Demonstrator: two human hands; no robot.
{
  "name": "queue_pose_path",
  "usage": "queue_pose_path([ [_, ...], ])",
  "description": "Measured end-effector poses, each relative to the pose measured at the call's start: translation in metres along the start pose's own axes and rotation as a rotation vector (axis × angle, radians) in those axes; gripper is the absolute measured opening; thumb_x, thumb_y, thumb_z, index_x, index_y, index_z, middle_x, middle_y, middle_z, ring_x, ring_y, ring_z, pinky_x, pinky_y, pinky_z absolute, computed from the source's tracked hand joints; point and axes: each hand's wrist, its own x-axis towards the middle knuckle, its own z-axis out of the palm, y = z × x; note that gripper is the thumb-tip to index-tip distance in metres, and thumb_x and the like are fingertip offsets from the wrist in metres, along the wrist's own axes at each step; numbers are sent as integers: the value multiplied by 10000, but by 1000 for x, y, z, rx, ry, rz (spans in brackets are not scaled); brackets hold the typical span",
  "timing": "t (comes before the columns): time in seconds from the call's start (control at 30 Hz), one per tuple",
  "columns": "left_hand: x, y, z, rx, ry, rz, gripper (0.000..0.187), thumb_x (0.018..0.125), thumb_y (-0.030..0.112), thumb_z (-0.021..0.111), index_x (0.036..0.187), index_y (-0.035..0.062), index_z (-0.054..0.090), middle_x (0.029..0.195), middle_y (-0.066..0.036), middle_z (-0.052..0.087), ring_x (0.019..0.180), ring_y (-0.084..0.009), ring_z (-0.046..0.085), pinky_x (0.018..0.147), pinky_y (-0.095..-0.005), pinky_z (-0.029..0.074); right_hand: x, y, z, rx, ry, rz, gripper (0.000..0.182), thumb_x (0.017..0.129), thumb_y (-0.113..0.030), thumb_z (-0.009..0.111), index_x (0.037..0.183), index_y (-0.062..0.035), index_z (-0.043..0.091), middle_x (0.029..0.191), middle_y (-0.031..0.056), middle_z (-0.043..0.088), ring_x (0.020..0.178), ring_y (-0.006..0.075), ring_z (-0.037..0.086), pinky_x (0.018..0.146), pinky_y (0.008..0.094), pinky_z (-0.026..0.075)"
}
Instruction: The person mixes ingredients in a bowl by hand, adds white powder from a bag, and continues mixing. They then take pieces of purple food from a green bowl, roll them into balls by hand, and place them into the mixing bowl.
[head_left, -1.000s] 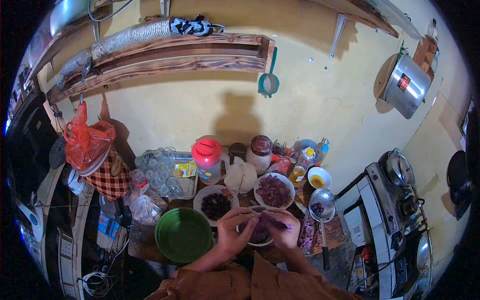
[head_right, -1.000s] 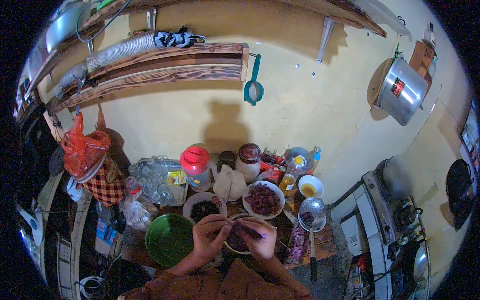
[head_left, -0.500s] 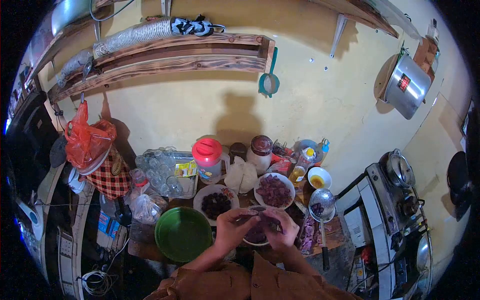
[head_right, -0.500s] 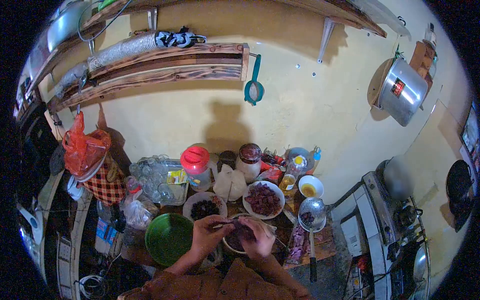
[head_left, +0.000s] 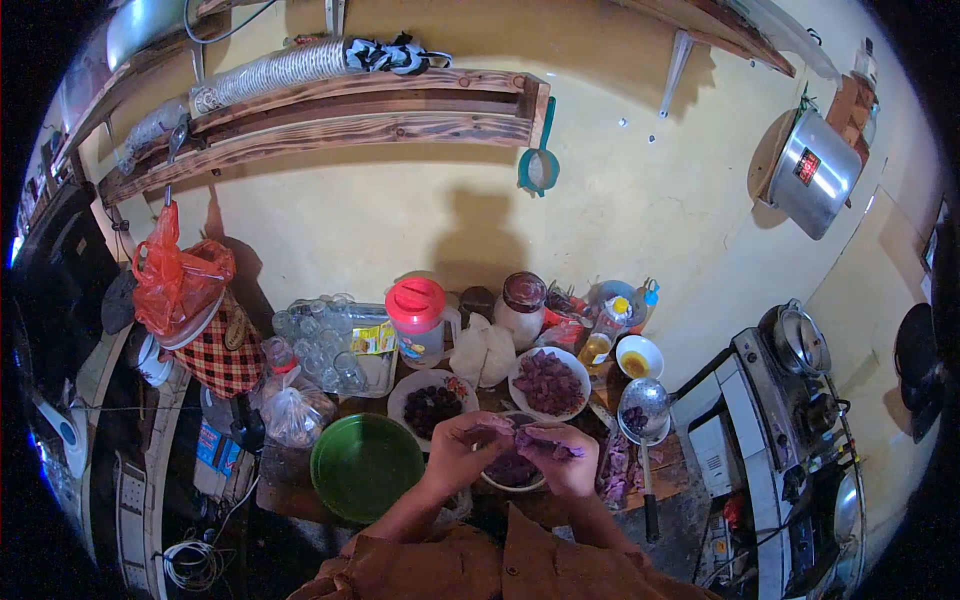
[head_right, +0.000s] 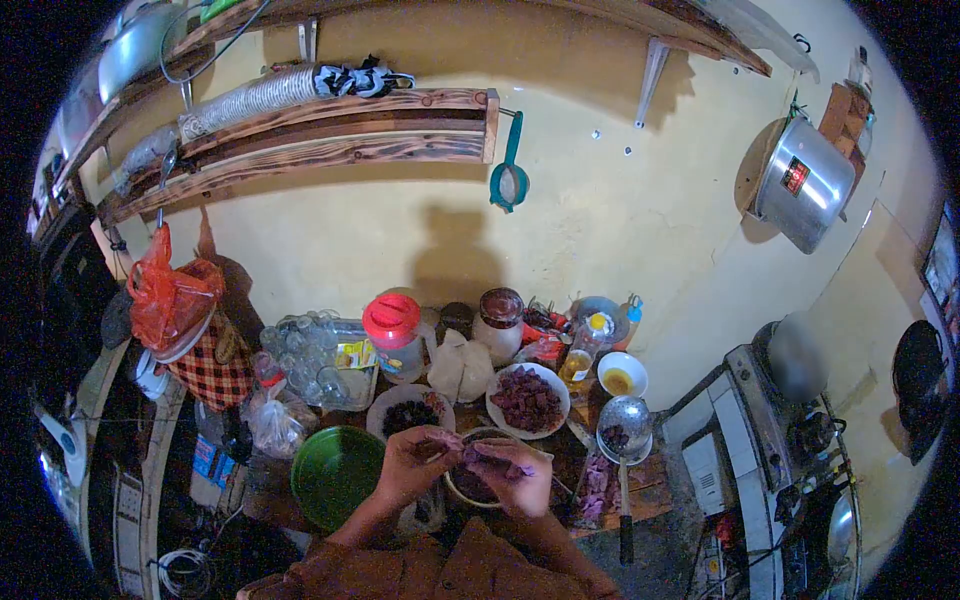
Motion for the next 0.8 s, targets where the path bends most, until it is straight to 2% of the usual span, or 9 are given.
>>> queue_pose_path([
  [0.07, 1, -3, 1, -76, 3, 118, 174, 761, -64, 626, 924, -21, 584, 973, -94, 610, 931, -160, 577, 868, -303, 458, 0, -4, -1, -29, -8, 2, 284, 662, 95, 694, 929, 8, 649, 969, 156, 629, 872, 226, 619, 735, 296, 512],
  [0.2, 0, 6, 3, -69, -49, 81, 197, 765, -70, 617, 948, -21, 568, 956, -81, 604, 950, -153, 565, 887, -300, 442, -1, -2, 0, -112, -28, -25, 306, 665, 84, 697, 954, -4, 652, 980, 148, 626, 880, 214, 614, 735, 293, 510],
  [0.3, 2, 0, -2, 115, -89, 176, 200, 757, -62, 633, 940, -19, 567, 936, -75, 604, 952, -150, 560, 878, -301, 441, 0, 0, 4, -5, 10, 17, 260, 640, 68, 717, 881, -13, 661, 937, 125, 631, 848, 184, 609, 708, 255, 488],
  [0.43, 2, 6, 1, 216, -34, 236, 235, 728, -49, 661, 948, -5, 589, 924, -71, 612, 932, -165, 567, 859, -321, 441, -1, -2, 2, -157, -14, 79, 253, 651, 68, 707, 888, -4, 655, 952, 112, 631, 870, 178, 604, 735, 261, 485],
  [0.5, 2, 9, 0, 267, -55, 280, 258, 716, -41, 671, 959, 5, 598, 911, -73, 617, 919, -173, 571, 848, -327, 443, -3, -6, 8, 127, 102, 259, 260, 660, 70, 696, 907, 8, 645, 940, 98, 638, 861, 171, 605, 747, 267, 484],
  [0.63, 1, 15, 0, 560, -23, 411, 258, 662, -12, 703, 905, 60, 656, 907, -66, 643, 904, -212, 573, 827, -340, 447, -3, -2, 3, 18, 16, 228, 263, 674, 84, 673, 927, 19, 636, 910, 93, 645, 844, 163, 609, 746, 270, 491],
  [0.67, 2, 17, 1, 655, 6, 479, 241, 646, -2, 713, 870, 76, 674, 912, -58, 652, 895, -222, 572, 821, -344, 448, -4, 1, 2, 43, 44, 310, 252, 681, 91, 660, 923, 24, 636, 894, 95, 647, 827, 160, 611, 744, 268, 494],
  [0.7, 2, 20, 3, 655, 7, 479, 241, 646, -2, 713, 870, 76, 674, 912, -58, 652, 895, -222, 572, 821, -344, 448, -5, 4, 2, 69, 72, 390, 242, 688, 99, 647, 919, 28, 636, 877, 97, 648, 810, 156, 612, 741, 266, 497],
  [0.8, 3, 24, 5, 625, 60, 554, 218, 634, 25, 731, 838, 83, 682, 920, -27, 661, 883, -231, 566, 827, -355, 447, -8, 10, 0, 28, 108, 369, 222, 698, 105, 631, 910, 40, 634, 880, 106, 645, 797, 159, 612, 736, 265, 503],
])
